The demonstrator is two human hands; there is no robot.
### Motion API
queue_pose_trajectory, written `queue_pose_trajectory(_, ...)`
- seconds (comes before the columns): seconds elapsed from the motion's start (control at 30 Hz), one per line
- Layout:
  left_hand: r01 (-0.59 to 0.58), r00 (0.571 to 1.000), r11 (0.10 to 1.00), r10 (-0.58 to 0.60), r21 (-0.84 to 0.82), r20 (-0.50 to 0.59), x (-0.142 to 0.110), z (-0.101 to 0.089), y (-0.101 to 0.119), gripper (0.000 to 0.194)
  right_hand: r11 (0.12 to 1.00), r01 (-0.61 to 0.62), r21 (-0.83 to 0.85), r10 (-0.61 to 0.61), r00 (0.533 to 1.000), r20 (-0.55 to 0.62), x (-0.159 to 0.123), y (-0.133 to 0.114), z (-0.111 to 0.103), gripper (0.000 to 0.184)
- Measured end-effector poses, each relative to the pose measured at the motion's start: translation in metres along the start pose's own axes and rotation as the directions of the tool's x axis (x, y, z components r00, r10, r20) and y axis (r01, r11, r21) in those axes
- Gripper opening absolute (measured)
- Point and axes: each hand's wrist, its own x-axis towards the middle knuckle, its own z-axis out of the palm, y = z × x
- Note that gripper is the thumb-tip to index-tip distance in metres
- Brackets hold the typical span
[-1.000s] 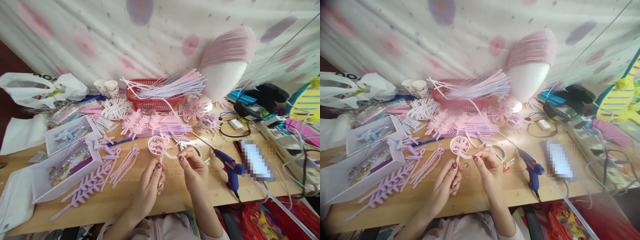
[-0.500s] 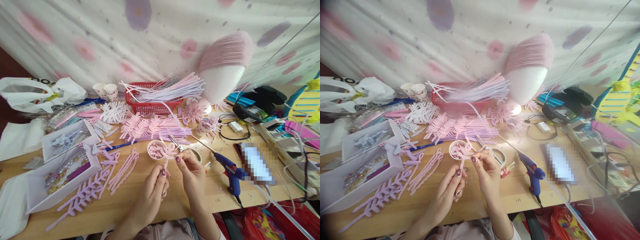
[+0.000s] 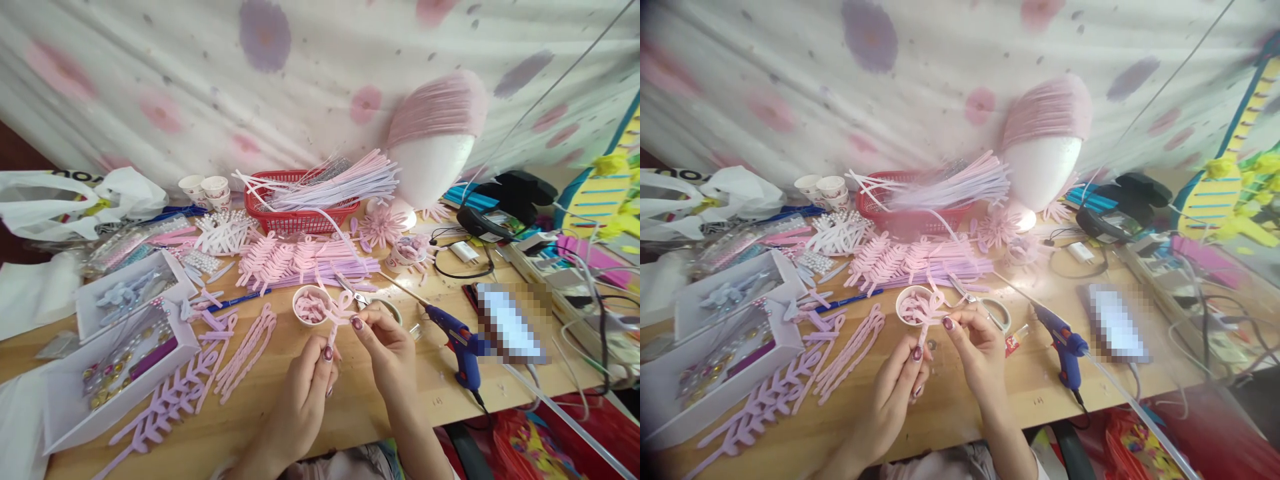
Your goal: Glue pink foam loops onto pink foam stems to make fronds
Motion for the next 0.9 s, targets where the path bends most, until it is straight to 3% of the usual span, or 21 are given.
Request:
queue_pose_trajectory(0.33,-0.027,1.000,0.996,0.028,0.080,-0.009,0.000,0.001,-0.004,0.040,0.997,0.041,-0.064,-0.045,0.997,-0.064,-0.003,0.001,0.000,0.011)
queue_pose_trajectory(0.57,-0.023,0.998,0.997,0.028,0.074,-0.057,-0.002,0.005,0.000,0.041,0.998,0.033,-0.060,-0.035,0.999,-0.034,-0.004,-0.003,-0.002,0.014)
queue_pose_trajectory(0.9,0.068,0.995,0.998,-0.067,0.005,-0.071,-0.007,0.006,0.004,0.039,0.999,0.002,0.032,-0.001,1.000,-0.018,-0.011,0.002,-0.004,0.014)
